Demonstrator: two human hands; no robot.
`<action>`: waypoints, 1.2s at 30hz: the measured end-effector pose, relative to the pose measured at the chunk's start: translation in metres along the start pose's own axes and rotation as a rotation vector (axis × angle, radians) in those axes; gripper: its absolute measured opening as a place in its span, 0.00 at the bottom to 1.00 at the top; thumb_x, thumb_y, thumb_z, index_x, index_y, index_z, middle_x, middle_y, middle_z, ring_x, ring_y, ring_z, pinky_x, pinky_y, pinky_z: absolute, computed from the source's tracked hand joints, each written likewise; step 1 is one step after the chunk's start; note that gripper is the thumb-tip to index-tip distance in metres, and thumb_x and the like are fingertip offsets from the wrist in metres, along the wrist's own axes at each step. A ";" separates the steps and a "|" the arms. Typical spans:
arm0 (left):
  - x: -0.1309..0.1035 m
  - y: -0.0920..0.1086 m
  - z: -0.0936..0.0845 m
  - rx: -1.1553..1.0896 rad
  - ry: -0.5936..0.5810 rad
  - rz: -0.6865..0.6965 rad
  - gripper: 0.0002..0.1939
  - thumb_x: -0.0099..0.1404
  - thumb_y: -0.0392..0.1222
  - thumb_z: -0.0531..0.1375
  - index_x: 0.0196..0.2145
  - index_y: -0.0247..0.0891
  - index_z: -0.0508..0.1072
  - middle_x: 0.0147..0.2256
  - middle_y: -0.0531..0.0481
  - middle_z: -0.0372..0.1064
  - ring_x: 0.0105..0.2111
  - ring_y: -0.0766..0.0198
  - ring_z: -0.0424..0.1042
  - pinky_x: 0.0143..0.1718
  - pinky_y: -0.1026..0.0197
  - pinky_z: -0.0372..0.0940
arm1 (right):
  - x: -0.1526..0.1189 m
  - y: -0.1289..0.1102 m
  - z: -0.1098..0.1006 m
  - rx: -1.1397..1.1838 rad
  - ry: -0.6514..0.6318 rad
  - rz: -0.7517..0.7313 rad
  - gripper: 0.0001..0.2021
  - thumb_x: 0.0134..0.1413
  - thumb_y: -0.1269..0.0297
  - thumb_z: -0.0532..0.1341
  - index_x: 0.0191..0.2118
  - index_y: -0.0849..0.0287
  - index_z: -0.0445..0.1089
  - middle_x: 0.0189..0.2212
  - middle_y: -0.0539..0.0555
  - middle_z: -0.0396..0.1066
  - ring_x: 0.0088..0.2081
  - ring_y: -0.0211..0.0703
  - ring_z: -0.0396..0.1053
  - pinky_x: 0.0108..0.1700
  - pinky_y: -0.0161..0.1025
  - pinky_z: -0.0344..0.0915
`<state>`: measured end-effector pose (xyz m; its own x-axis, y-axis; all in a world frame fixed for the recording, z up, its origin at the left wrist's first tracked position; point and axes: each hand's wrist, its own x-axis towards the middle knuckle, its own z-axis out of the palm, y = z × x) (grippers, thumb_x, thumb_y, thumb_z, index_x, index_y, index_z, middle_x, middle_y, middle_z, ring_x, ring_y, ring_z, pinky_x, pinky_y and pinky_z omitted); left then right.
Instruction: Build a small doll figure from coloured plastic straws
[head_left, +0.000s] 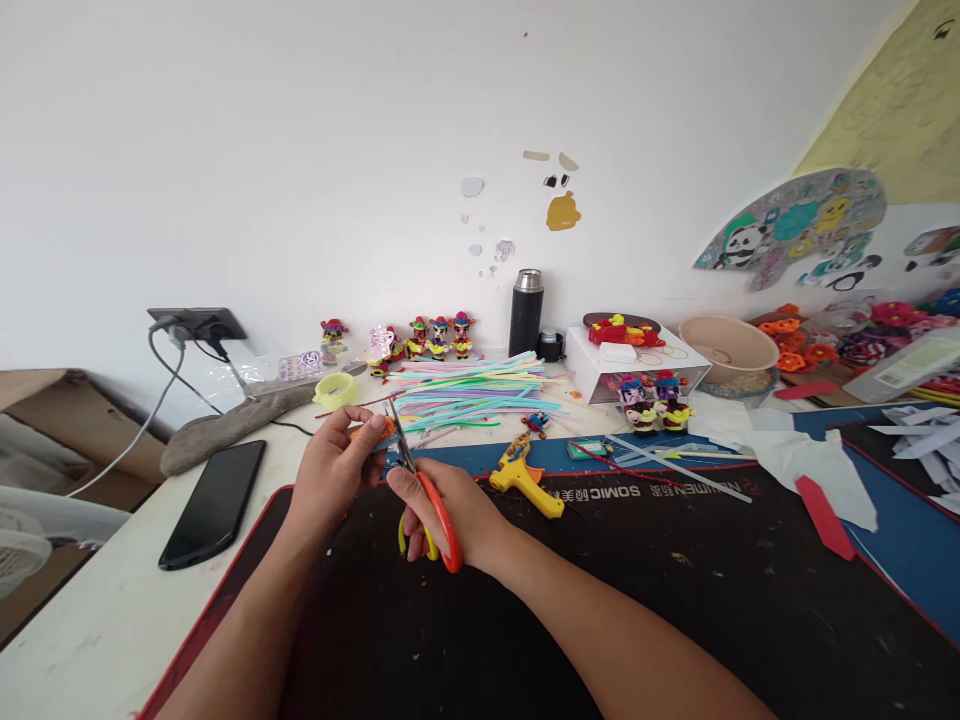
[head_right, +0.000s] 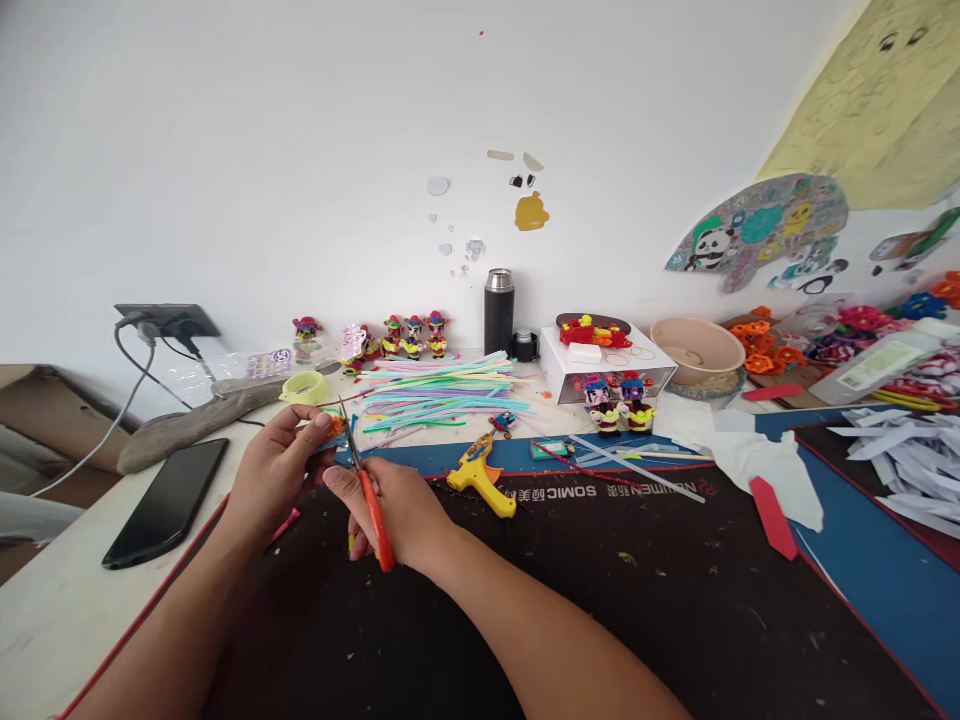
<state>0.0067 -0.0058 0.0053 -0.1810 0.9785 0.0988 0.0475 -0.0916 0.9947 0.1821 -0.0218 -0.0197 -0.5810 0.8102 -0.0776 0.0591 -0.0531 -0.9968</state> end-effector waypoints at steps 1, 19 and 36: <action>0.000 0.001 0.001 0.011 0.003 0.005 0.22 0.60 0.61 0.71 0.36 0.43 0.69 0.19 0.58 0.68 0.13 0.68 0.62 0.14 0.69 0.57 | 0.000 0.000 0.000 -0.005 0.006 -0.001 0.32 0.64 0.28 0.54 0.42 0.57 0.68 0.22 0.46 0.70 0.18 0.38 0.72 0.20 0.30 0.61; 0.001 -0.003 0.001 0.130 0.004 0.051 0.16 0.64 0.54 0.69 0.36 0.44 0.68 0.18 0.58 0.68 0.13 0.67 0.61 0.15 0.68 0.56 | 0.002 0.003 0.001 -0.079 0.088 0.054 0.27 0.64 0.32 0.58 0.36 0.55 0.67 0.18 0.44 0.65 0.13 0.37 0.67 0.15 0.31 0.57; 0.004 0.005 0.001 -0.288 0.057 -0.036 0.22 0.59 0.57 0.73 0.30 0.40 0.70 0.18 0.58 0.65 0.15 0.71 0.59 0.14 0.71 0.54 | 0.012 0.014 -0.002 0.157 0.125 0.096 0.31 0.62 0.29 0.57 0.38 0.58 0.69 0.15 0.42 0.63 0.11 0.36 0.64 0.14 0.30 0.56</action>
<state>0.0073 -0.0017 0.0111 -0.2325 0.9710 0.0565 -0.2393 -0.1134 0.9643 0.1774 -0.0114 -0.0347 -0.4726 0.8628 -0.1795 -0.0232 -0.2157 -0.9762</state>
